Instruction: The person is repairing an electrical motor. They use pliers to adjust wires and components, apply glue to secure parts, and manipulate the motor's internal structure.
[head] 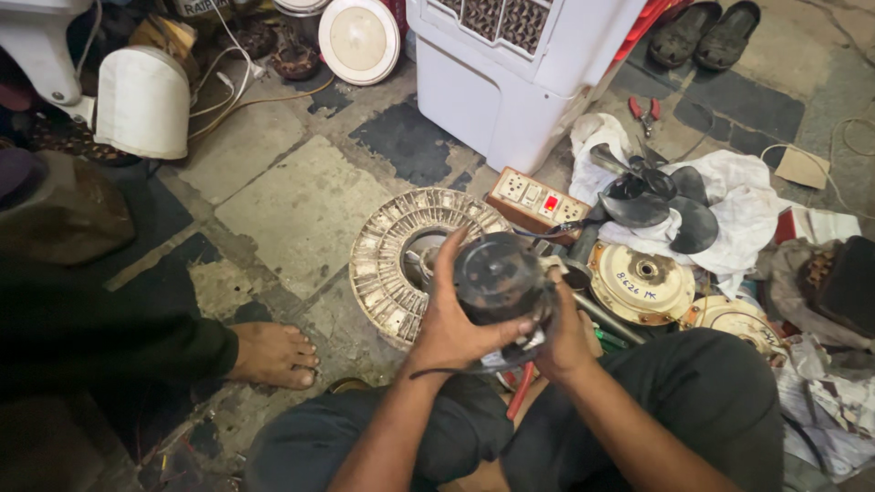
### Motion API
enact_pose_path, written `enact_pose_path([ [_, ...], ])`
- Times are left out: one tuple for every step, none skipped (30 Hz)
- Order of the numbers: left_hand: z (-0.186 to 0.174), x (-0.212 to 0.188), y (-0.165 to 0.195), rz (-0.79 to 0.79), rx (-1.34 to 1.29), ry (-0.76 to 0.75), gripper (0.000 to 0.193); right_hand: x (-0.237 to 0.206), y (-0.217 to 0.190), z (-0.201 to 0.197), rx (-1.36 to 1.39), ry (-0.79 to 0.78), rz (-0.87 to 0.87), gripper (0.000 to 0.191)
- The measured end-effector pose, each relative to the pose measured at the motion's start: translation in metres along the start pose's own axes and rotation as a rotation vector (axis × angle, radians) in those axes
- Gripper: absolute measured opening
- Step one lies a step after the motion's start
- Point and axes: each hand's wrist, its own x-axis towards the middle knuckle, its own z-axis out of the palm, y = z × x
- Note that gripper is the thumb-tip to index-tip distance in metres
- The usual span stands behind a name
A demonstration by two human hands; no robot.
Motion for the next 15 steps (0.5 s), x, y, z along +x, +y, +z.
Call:
enact_pose_path([
  [-0.002,0.001,0.003,-0.049,-0.11,-0.04,0.128,-0.003,-0.008,0.003,0.003,-0.044,0.016,0.069],
  [-0.003,0.002,0.005,-0.096,-0.22,-0.082,0.13,-0.006,-0.015,0.005,0.008,-0.088,0.03,0.068],
  [-0.005,0.004,0.007,-0.144,-0.328,-0.121,0.132,-0.007,-0.021,0.008,0.013,-0.133,0.045,0.068],
  [-0.005,0.004,0.009,-0.141,-0.27,-0.131,0.128,-0.008,-0.026,0.011,-0.01,-0.154,0.024,0.067],
  [-0.005,0.004,0.011,-0.136,-0.214,-0.14,0.123,-0.009,-0.029,0.012,-0.036,-0.175,0.003,0.065],
  [-0.005,0.005,0.012,-0.129,-0.156,-0.147,0.119,-0.008,-0.031,0.014,-0.062,-0.199,-0.019,0.063],
  [-0.004,0.005,0.013,-0.063,-0.053,-0.107,0.116,-0.006,-0.032,0.014,-0.049,-0.174,0.021,0.064],
  [-0.003,0.005,0.014,0.002,0.051,-0.07,0.113,-0.004,-0.03,0.013,-0.034,-0.147,0.06,0.064],
  [-0.003,0.005,0.015,0.066,0.156,-0.034,0.11,-0.002,-0.028,0.011,-0.017,-0.12,0.099,0.065],
  [-0.003,0.005,0.016,0.075,0.179,-0.025,0.109,-0.001,-0.024,0.008,-0.022,-0.104,0.099,0.065],
  [-0.004,0.006,0.017,0.086,0.201,-0.019,0.109,0.001,-0.02,0.003,-0.025,-0.087,0.095,0.066],
  [-0.005,0.006,0.017,0.098,0.222,-0.012,0.109,0.002,-0.016,-0.003,-0.031,-0.07,0.092,0.067],
  [-0.006,0.007,0.017,0.035,0.142,-0.029,0.107,0.004,-0.012,-0.011,-0.083,-0.07,0.08,0.067],
  [-0.007,0.007,0.017,-0.03,0.062,-0.045,0.105,0.004,-0.008,-0.019,-0.136,-0.07,0.069,0.067],
  [-0.008,0.007,0.017,-0.095,-0.019,-0.061,0.104,0.004,-0.004,-0.027,-0.19,-0.069,0.059,0.068],
])
